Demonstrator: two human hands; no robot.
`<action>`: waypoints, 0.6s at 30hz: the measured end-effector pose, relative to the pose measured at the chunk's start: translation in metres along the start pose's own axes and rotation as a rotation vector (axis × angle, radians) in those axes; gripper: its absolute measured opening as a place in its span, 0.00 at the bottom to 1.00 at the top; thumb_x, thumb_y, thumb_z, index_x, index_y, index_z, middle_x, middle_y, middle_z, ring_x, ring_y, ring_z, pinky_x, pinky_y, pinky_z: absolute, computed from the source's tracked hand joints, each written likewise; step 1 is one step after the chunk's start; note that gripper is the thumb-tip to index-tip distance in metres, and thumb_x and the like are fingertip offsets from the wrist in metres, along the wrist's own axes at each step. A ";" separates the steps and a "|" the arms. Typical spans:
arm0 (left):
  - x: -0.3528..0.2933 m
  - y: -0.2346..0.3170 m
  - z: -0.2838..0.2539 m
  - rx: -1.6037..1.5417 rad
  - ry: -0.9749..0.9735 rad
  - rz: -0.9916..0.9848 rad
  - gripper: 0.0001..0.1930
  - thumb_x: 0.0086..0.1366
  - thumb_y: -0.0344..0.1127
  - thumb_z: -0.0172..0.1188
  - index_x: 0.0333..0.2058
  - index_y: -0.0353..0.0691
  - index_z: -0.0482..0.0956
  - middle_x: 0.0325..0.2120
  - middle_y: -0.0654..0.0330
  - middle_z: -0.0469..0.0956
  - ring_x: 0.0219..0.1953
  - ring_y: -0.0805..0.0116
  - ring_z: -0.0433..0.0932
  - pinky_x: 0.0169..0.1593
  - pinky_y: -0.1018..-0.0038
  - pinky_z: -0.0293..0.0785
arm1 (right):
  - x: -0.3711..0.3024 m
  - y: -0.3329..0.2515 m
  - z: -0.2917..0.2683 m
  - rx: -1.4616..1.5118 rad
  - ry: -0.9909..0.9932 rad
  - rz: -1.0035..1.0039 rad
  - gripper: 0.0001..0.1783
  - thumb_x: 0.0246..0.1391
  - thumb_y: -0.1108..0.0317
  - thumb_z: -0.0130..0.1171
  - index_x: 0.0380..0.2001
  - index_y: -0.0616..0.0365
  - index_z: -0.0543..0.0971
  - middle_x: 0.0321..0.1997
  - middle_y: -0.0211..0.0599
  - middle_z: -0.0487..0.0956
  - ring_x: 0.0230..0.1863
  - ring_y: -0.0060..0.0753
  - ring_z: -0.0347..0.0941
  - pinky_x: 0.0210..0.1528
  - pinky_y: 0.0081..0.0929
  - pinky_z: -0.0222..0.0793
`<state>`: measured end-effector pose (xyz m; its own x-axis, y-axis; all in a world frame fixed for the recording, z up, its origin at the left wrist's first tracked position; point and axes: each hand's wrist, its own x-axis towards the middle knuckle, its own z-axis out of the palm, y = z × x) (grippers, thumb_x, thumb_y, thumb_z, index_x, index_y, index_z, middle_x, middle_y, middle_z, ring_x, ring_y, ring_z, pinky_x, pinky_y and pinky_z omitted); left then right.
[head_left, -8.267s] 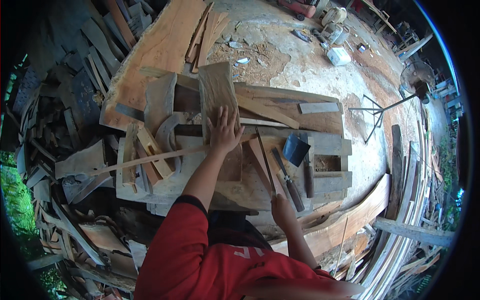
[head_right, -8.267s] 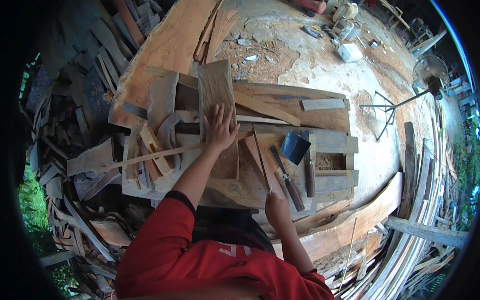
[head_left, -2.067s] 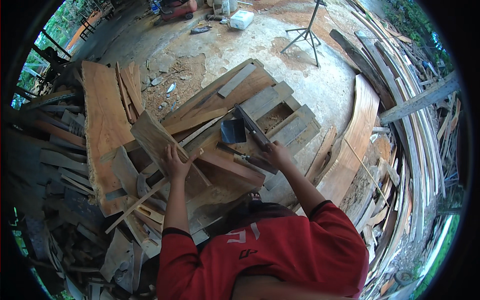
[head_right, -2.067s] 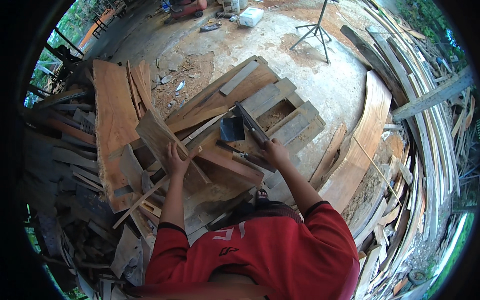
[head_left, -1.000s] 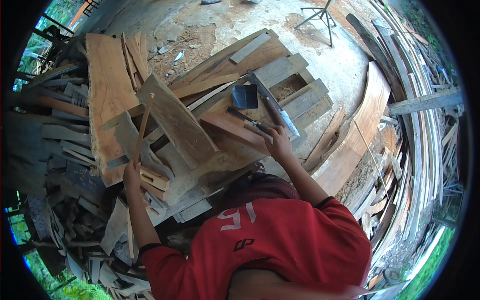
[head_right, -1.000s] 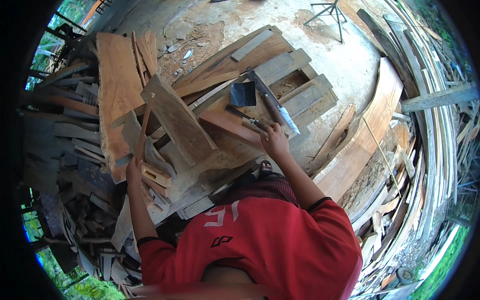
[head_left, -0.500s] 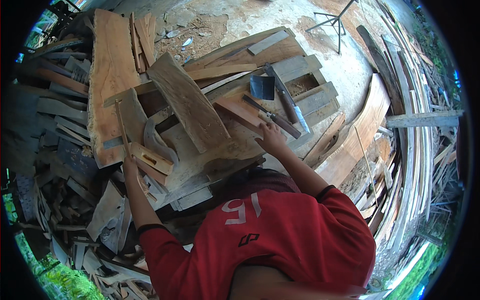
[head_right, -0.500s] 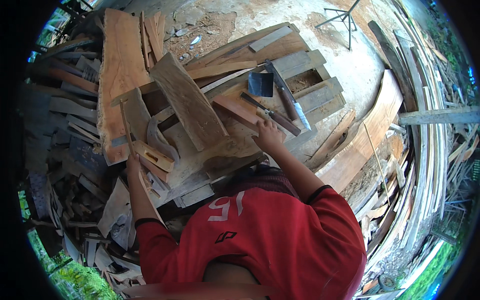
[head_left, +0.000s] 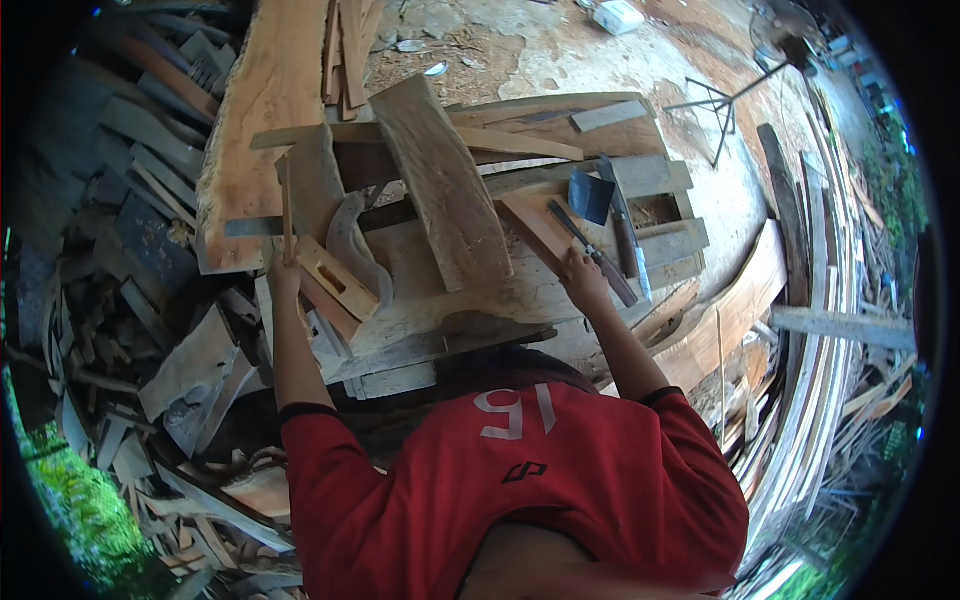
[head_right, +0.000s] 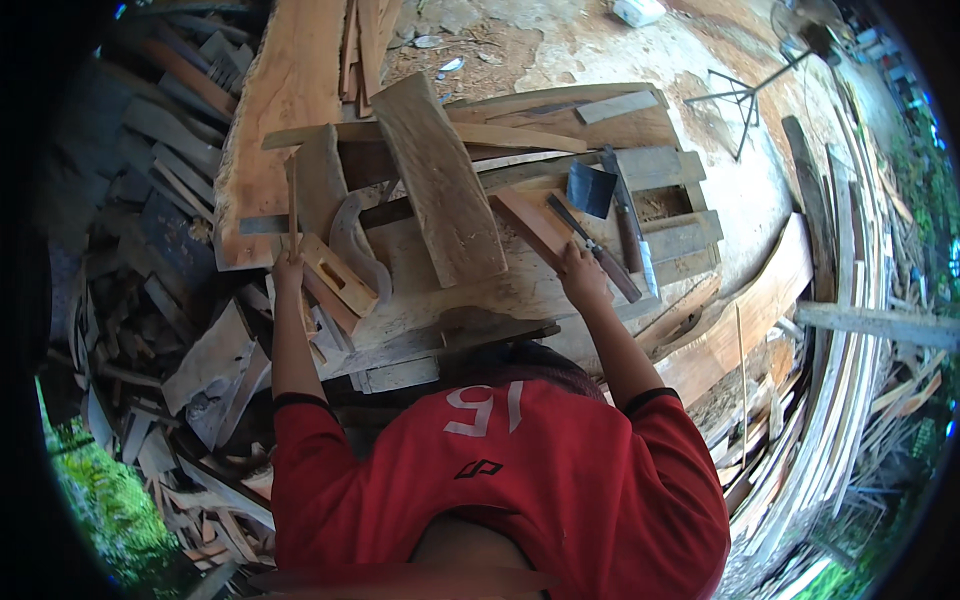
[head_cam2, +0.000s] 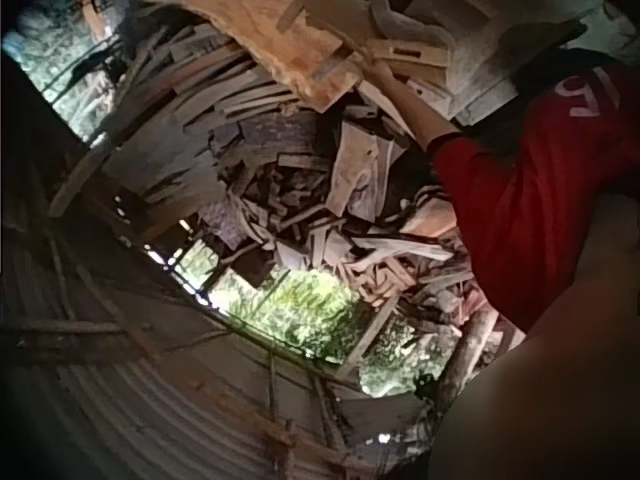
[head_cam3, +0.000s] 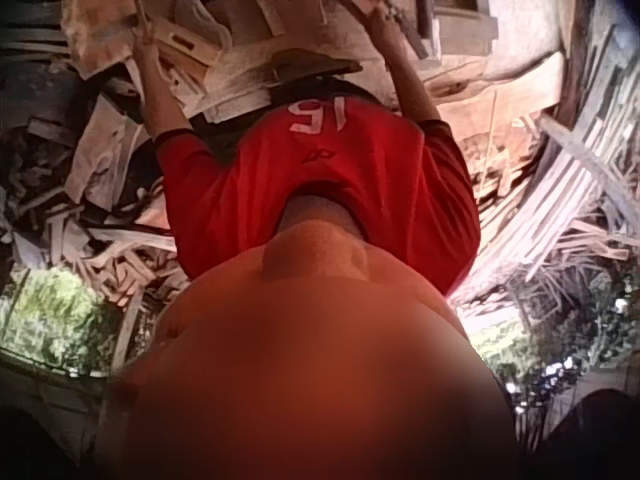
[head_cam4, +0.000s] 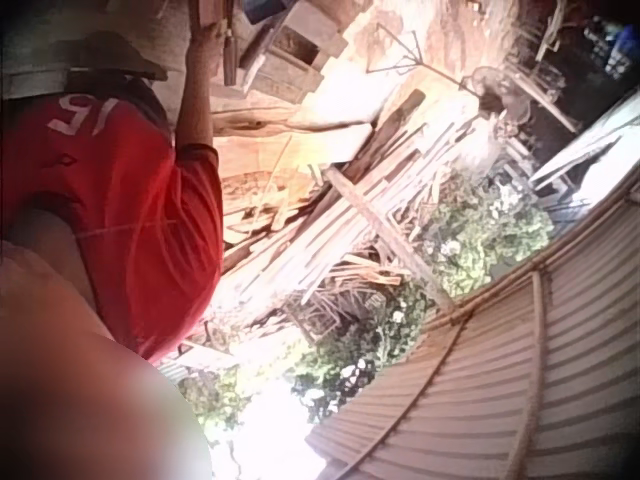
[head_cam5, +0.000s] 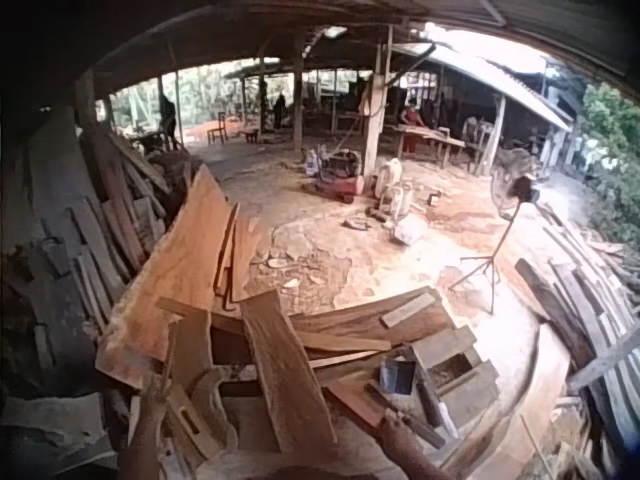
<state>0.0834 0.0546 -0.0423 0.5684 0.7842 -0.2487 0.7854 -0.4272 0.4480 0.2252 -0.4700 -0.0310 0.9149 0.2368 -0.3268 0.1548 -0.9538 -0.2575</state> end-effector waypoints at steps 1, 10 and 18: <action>0.002 -0.009 0.004 -0.020 0.012 -0.008 0.20 0.57 0.41 0.56 0.43 0.32 0.71 0.40 0.45 0.74 0.45 0.50 0.72 0.47 0.63 0.67 | 0.000 -0.002 0.000 -0.017 0.001 -0.015 0.36 0.41 0.62 0.62 0.55 0.50 0.59 0.48 0.49 0.69 0.50 0.53 0.66 0.46 0.47 0.65; -0.018 -0.026 0.001 -0.064 0.162 0.121 0.22 0.57 0.45 0.55 0.45 0.34 0.70 0.39 0.46 0.74 0.45 0.51 0.72 0.46 0.65 0.68 | -0.002 -0.012 0.000 -0.035 -0.005 -0.016 0.35 0.44 0.63 0.59 0.56 0.52 0.59 0.48 0.50 0.68 0.50 0.54 0.65 0.48 0.49 0.62; -0.113 0.003 -0.029 -0.382 0.111 0.211 0.25 0.58 0.47 0.55 0.46 0.32 0.70 0.41 0.46 0.74 0.45 0.54 0.73 0.45 0.66 0.70 | 0.006 0.005 0.010 -0.007 0.039 -0.117 0.34 0.43 0.69 0.60 0.55 0.58 0.60 0.50 0.50 0.67 0.51 0.55 0.64 0.49 0.44 0.63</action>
<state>0.0139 -0.0223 0.0124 0.6599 0.7506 -0.0336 0.4967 -0.4023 0.7691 0.2276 -0.4713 -0.0435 0.9043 0.3394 -0.2589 0.2641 -0.9214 -0.2852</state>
